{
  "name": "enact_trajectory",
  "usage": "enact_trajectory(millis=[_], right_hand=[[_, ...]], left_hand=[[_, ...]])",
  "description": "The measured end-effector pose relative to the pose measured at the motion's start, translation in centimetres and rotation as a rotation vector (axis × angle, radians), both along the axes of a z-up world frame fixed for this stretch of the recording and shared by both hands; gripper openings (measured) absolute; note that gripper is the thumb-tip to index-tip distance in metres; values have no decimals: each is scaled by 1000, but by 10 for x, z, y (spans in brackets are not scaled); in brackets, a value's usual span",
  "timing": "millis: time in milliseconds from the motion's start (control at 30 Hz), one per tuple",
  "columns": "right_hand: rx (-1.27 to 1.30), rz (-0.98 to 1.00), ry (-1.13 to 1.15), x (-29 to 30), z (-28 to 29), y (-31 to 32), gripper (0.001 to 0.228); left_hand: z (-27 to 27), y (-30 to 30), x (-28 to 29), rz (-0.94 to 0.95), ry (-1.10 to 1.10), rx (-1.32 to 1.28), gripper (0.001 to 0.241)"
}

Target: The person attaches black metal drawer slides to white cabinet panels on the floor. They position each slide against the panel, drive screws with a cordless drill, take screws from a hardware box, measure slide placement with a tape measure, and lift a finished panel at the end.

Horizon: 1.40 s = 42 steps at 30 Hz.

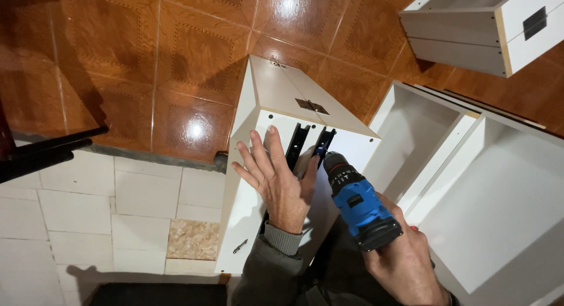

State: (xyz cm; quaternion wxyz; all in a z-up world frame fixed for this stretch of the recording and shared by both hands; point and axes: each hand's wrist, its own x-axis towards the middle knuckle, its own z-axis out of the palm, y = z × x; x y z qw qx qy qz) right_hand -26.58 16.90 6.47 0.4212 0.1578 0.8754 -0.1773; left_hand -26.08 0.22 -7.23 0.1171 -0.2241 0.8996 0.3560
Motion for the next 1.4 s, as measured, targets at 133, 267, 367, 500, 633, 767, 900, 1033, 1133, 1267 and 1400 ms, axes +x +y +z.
enact_trajectory(millis=[133,267,367,500,633,767,900,1033,1133,1267,1400], right_hand=[[-20,-4,-52,9,-7,12,78],[42,-56,-53,-10,6,-5,75],[19,-5,-32,-15,9,-6,78],[21,-29,-85,-11,6,1,78],[11,-21,-61,-18,9,-5,79],[37,-1,-126,-8,2,9,76],[9,25,-56,-14,6,1,76],[15,-5,-69,-14,3,0,78],[20,-24,-108,-18,2,0,79],[57,-16,-184,-16,0,3,85],[21,-13,-52,-17,1,-1,79]], left_hand=[[-2,0,3,-17,14,-4,97],[4,0,-1,-9,-42,17,97],[6,0,-1,-6,-38,2,94],[2,1,2,-7,-38,-3,93],[5,1,2,-1,-41,-7,92],[5,2,2,-9,-53,-15,92],[4,1,3,-6,-67,-16,91],[2,2,5,-22,-47,-35,91],[1,2,5,-21,-29,-38,91],[0,3,5,-4,-28,-23,90],[-1,2,5,-8,-8,-24,90]])
